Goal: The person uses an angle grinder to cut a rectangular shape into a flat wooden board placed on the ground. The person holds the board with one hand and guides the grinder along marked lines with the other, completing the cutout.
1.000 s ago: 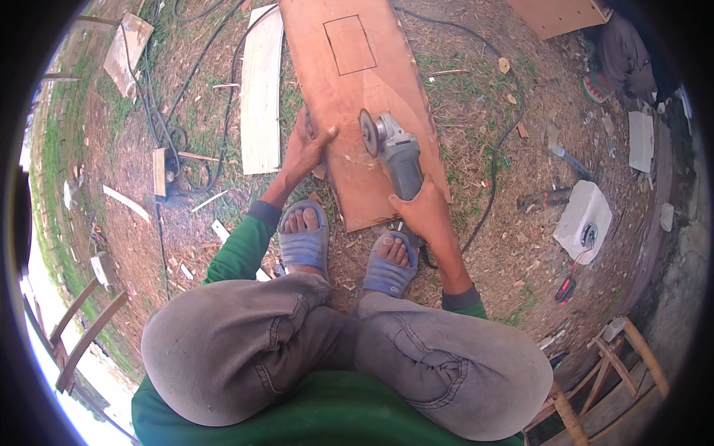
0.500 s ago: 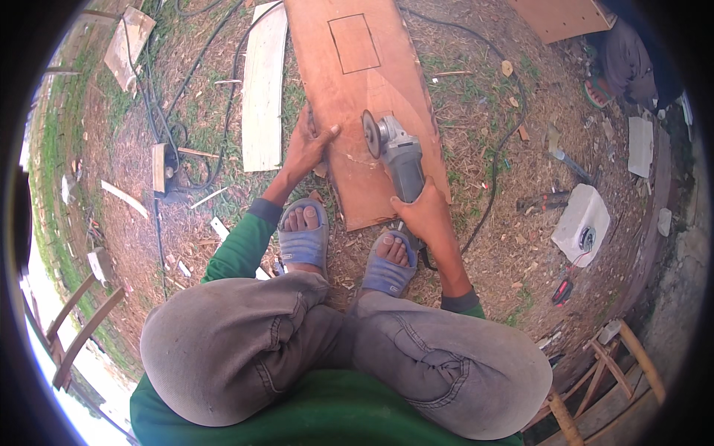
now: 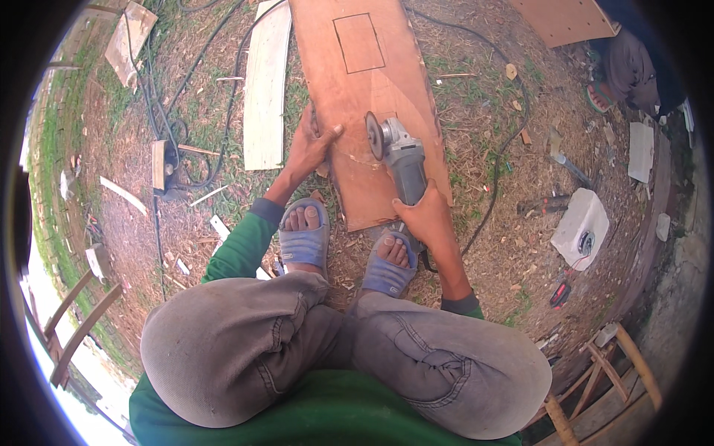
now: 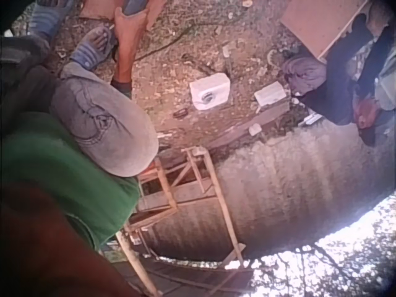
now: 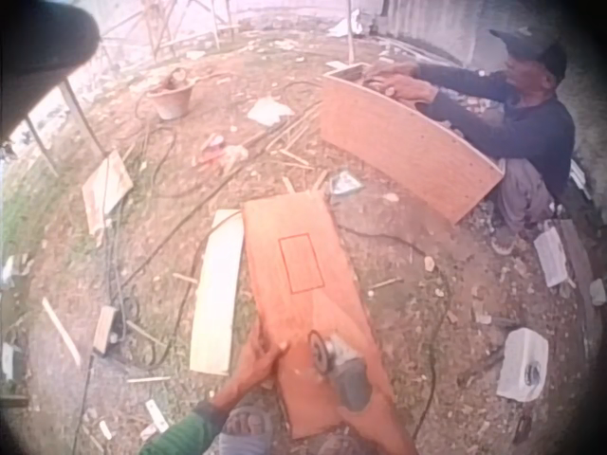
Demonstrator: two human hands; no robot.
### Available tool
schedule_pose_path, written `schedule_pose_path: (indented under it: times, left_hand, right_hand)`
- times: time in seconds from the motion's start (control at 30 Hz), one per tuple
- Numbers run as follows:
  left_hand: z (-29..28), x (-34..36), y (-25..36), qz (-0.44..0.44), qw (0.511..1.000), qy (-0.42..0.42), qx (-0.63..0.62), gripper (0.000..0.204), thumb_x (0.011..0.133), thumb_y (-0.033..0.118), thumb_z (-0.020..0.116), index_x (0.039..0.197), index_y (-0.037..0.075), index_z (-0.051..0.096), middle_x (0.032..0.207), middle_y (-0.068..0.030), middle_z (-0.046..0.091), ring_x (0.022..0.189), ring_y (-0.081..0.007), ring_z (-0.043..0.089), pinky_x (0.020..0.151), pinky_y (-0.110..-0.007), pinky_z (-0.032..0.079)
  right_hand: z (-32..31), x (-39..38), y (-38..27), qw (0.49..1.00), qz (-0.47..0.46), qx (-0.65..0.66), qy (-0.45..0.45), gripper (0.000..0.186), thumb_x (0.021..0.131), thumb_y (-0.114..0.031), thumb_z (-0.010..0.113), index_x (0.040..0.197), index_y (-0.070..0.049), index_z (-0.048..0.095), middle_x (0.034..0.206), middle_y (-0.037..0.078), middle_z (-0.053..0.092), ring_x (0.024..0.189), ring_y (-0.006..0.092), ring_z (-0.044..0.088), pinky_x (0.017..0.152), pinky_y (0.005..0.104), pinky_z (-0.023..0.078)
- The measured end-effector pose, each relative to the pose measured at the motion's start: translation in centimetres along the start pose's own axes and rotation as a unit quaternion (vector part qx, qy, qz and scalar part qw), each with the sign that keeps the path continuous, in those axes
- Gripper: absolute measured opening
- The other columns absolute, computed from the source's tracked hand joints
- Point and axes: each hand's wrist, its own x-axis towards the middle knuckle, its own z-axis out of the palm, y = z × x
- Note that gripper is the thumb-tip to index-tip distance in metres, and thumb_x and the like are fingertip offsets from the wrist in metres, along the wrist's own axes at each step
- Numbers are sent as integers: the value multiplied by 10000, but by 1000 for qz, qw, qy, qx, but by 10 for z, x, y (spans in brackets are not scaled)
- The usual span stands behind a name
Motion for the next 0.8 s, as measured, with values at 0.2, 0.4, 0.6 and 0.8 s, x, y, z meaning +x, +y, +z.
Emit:
schedule_pose_path:
  times: [0.2, 0.4, 0.6, 0.8]
  left_hand:
    - [0, 2, -5, 13, 1000, -2, 4, 934, 1058, 184, 826, 1772, -51, 272, 1679, -275, 562, 1536, -343, 599, 1293, -457, 479]
    - [2, -1, 3, 24, 999, -1, -22, 961, 1046, 195, 839, 1773, -60, 264, 1711, -279, 527, 1569, -340, 565, 1316, -449, 446]
    - [3, -2, 10, -1, 1000, -2, -27, 958, 1045, 157, 831, 1778, -56, 252, 1712, -273, 533, 1558, -322, 575, 1305, -444, 459]
    - [1, -5, 15, -12, 1000, 0, 5, 987, 1046, 257, 837, 1784, -51, 259, 1733, -272, 513, 1586, -351, 548, 1325, -460, 432]
  right_hand:
    - [5, -2, -2, 1000, -2, 10, 20, 804, 856, -356, 927, 1369, 173, 606, 1152, 426, 774, 1126, 554, 796, 965, 567, 640]
    - [8, 5, -4, 1000, 4, 9, 16, 794, 850, -359, 930, 1353, 167, 612, 1149, 422, 776, 1114, 563, 796, 958, 581, 640]
    - [8, 6, -2, 1000, -1, 1, 19, 819, 852, -365, 927, 1373, 179, 604, 1166, 435, 770, 1134, 571, 788, 972, 586, 637]
    - [4, 6, -7, 1000, 8, -13, 9, 830, 856, -373, 922, 1382, 182, 597, 1189, 439, 765, 1143, 573, 784, 982, 585, 634]
